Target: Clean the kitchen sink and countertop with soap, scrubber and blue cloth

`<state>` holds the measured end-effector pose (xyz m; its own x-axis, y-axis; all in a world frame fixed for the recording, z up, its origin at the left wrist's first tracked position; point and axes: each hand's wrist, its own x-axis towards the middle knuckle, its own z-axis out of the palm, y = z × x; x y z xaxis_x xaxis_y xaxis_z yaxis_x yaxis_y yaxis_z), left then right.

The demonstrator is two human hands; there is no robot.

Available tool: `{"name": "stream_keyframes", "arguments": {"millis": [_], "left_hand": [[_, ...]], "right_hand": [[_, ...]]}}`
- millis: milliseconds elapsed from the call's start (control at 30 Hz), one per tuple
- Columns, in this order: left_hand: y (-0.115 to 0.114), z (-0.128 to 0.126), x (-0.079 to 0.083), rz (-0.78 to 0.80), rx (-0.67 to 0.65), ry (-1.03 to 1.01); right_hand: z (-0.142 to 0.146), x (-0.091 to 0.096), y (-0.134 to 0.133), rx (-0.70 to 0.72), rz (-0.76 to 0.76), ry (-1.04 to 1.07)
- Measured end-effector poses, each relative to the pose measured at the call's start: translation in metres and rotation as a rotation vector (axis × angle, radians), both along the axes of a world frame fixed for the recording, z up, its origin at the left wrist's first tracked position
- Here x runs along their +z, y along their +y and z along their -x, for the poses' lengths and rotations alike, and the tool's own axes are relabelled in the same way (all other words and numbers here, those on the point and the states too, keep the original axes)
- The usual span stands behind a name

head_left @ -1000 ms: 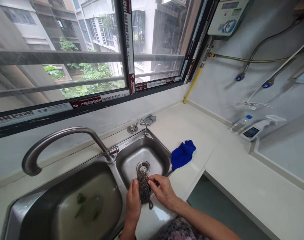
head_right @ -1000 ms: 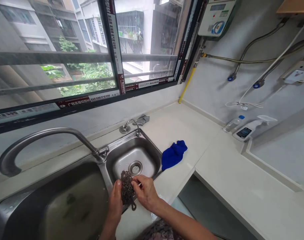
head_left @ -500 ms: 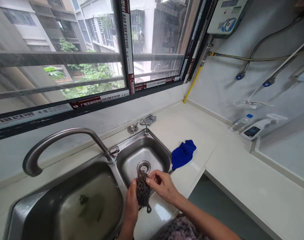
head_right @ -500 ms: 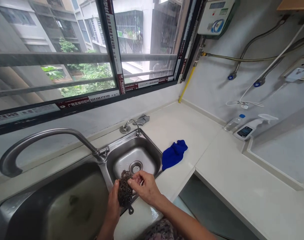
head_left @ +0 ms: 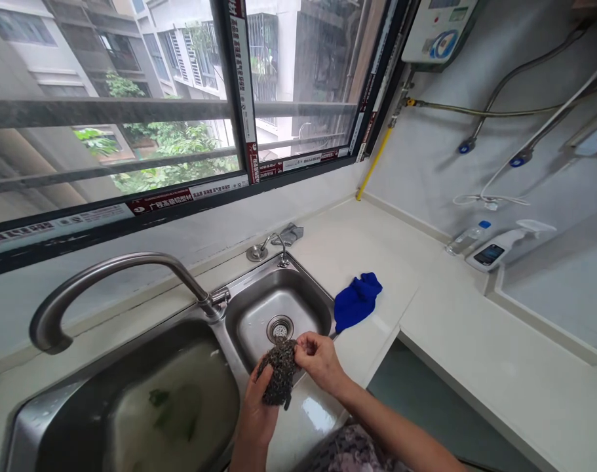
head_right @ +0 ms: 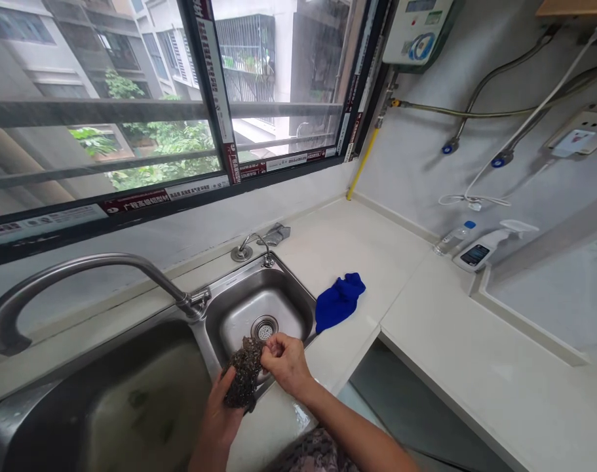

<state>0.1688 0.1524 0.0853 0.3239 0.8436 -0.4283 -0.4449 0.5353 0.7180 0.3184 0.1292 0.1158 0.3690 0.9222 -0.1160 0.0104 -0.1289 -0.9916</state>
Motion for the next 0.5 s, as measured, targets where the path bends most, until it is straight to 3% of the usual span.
{"name": "stream_keyframes", "arguments": {"millis": [133,300,367,500], "left_hand": [[0.000,0.002,0.000,-0.022,0.001,0.030],[0.008,0.009,0.010,-0.110,-0.137,0.063],[0.011,0.008,0.011,-0.164,-0.170,0.091],[0.014,0.006,0.009,-0.233,-0.263,0.140]], "right_hand": [[-0.006,0.011,0.003,0.168,-0.021,0.307],[-0.023,0.031,-0.003,0.485,-0.043,0.477],[-0.028,0.032,-0.005,0.507,-0.049,0.483],[-0.029,0.025,-0.007,0.401,-0.003,0.361]]}}
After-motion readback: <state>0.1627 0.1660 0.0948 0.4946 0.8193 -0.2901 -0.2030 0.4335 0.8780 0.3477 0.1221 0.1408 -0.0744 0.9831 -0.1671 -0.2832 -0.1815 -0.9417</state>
